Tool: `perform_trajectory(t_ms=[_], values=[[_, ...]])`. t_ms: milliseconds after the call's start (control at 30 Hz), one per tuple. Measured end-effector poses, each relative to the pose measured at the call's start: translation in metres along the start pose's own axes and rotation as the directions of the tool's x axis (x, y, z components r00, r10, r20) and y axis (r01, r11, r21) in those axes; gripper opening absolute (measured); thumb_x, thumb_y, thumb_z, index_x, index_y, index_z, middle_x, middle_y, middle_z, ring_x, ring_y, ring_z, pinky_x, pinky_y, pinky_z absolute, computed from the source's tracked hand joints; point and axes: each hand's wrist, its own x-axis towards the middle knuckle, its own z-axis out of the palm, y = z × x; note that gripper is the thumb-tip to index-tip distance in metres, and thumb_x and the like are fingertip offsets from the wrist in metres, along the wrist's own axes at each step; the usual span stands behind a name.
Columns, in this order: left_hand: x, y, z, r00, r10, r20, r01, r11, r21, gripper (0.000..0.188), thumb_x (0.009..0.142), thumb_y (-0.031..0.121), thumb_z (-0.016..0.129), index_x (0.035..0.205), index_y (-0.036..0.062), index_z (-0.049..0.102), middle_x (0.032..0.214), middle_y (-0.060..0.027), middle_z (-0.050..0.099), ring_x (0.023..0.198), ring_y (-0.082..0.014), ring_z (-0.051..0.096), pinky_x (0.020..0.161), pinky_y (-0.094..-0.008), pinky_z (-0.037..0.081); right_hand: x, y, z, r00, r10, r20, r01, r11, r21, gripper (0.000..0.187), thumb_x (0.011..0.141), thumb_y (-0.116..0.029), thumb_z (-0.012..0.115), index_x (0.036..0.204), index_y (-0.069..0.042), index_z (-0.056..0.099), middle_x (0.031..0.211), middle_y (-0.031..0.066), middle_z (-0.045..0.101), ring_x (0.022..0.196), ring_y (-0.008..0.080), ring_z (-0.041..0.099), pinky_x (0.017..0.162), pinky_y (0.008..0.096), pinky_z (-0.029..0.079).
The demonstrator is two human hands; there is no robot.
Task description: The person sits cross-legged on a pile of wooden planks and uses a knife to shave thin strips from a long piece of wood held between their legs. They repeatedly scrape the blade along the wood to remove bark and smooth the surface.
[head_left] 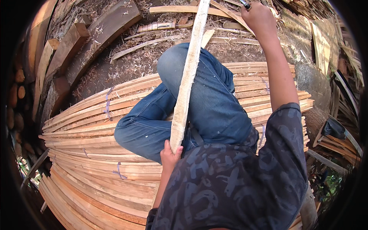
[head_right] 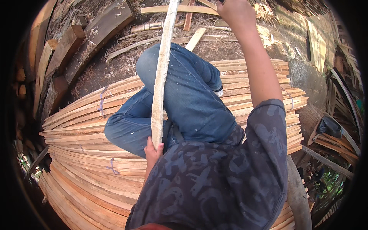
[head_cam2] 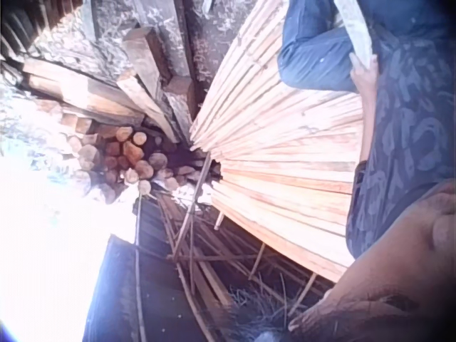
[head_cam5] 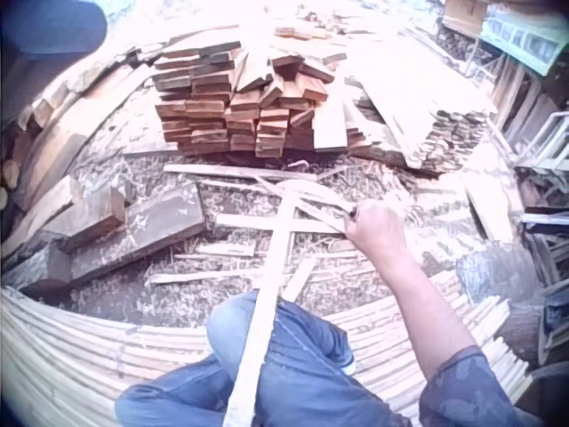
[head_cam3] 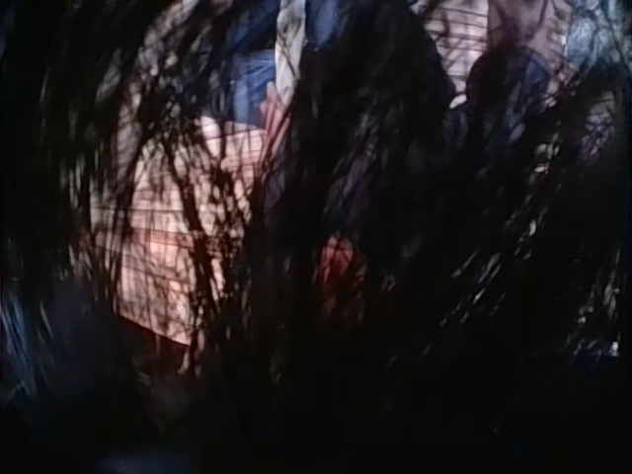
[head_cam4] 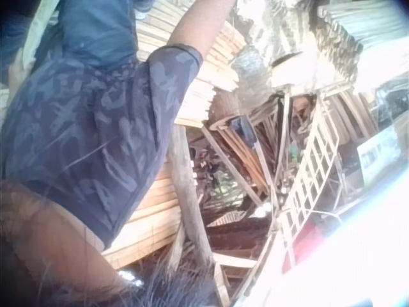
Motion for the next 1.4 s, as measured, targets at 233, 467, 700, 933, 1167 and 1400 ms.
perform_trajectory(t_ms=[233, 467, 700, 933, 1167, 1400], values=[[-0.001, -0.007, 0.003, 1.000, 0.008, -0.015, -0.007, 0.999, 0.038, 0.054, 0.083, 0.052, 0.065, 0.091, 0.0014, 0.046, 0.066, -0.0237, 0.057, 0.068, -0.0463, 0.060, 0.054, -0.0439, 0.046, -0.079, -0.052, -0.017, 0.925, -0.358, 0.127, 0.327, 0.921, 0.212, 0.015, 0.075, -0.025, 0.069, 0.078, -0.011, 0.069, 0.066, 0.0113, 0.066, 0.062, 0.0271, 0.067, 0.058, 0.0386, 0.054], [0.003, 0.000, -0.002, 1.000, 0.011, 0.009, -0.011, 1.000, 0.004, 0.055, 0.083, 0.053, 0.064, 0.092, 0.0007, 0.047, 0.070, -0.0249, 0.059, 0.071, -0.0468, 0.061, 0.056, -0.0451, 0.047, 0.027, 0.059, 0.026, 0.983, 0.185, -0.006, -0.184, 0.982, 0.039, 0.036, 0.086, -0.037, 0.058, 0.088, -0.003, 0.068, 0.079, 0.0223, 0.067, 0.077, 0.0405, 0.065, 0.069, 0.0459, 0.053], [0.007, -0.001, -0.002, 0.997, 0.026, 0.072, -0.024, 0.999, -0.040, 0.055, 0.084, 0.052, 0.063, 0.092, -0.0001, 0.050, 0.069, -0.0229, 0.059, 0.071, -0.0455, 0.062, 0.057, -0.0426, 0.048, -0.075, -0.033, -0.005, 0.956, -0.293, 0.022, 0.283, 0.937, 0.205, 0.007, 0.072, -0.022, 0.069, 0.073, -0.016, 0.068, 0.062, 0.0060, 0.065, 0.059, 0.0234, 0.065, 0.056, 0.0374, 0.053], [0.007, 0.007, -0.001, 0.998, 0.044, 0.040, -0.041, 0.996, -0.084, 0.057, 0.086, 0.054, 0.059, 0.098, -0.0011, 0.052, 0.070, -0.0214, 0.060, 0.069, -0.0420, 0.064, 0.058, -0.0400, 0.049, 0.010, -0.019, 0.039, 0.986, -0.029, -0.166, 0.055, 0.986, 0.157, 0.028, 0.079, -0.036, 0.063, 0.080, -0.008, 0.069, 0.078, 0.0159, 0.068, 0.077, 0.0343, 0.067, 0.067, 0.0462, 0.053], [0.005, 0.004, 0.005, 0.999, 0.013, 0.031, -0.009, 0.993, -0.118, 0.065, 0.087, 0.060, 0.053, 0.105, -0.0018, 0.054, 0.065, -0.0103, 0.054, 0.061, -0.0172, 0.056, 0.057, -0.0325, 0.044, -0.072, -0.068, 0.006, 0.884, -0.463, -0.062, 0.456, 0.826, 0.331, 0.012, 0.070, -0.023, 0.069, 0.072, -0.011, 0.068, 0.061, 0.0095, 0.064, 0.058, 0.0264, 0.066, 0.054, 0.0383, 0.053], [0.006, 0.009, 0.004, 0.999, 0.030, 0.015, -0.028, 0.997, -0.078, 0.060, 0.088, 0.057, 0.055, 0.102, -0.0018, 0.054, 0.065, -0.0107, 0.054, 0.060, -0.0177, 0.055, 0.057, -0.0328, 0.044, 0.006, -0.030, 0.020, 0.994, -0.024, -0.106, 0.044, 0.981, 0.187, 0.026, 0.083, -0.032, 0.062, 0.085, -0.007, 0.070, 0.070, 0.0145, 0.067, 0.067, 0.0340, 0.066, 0.062, 0.0429, 0.054]])
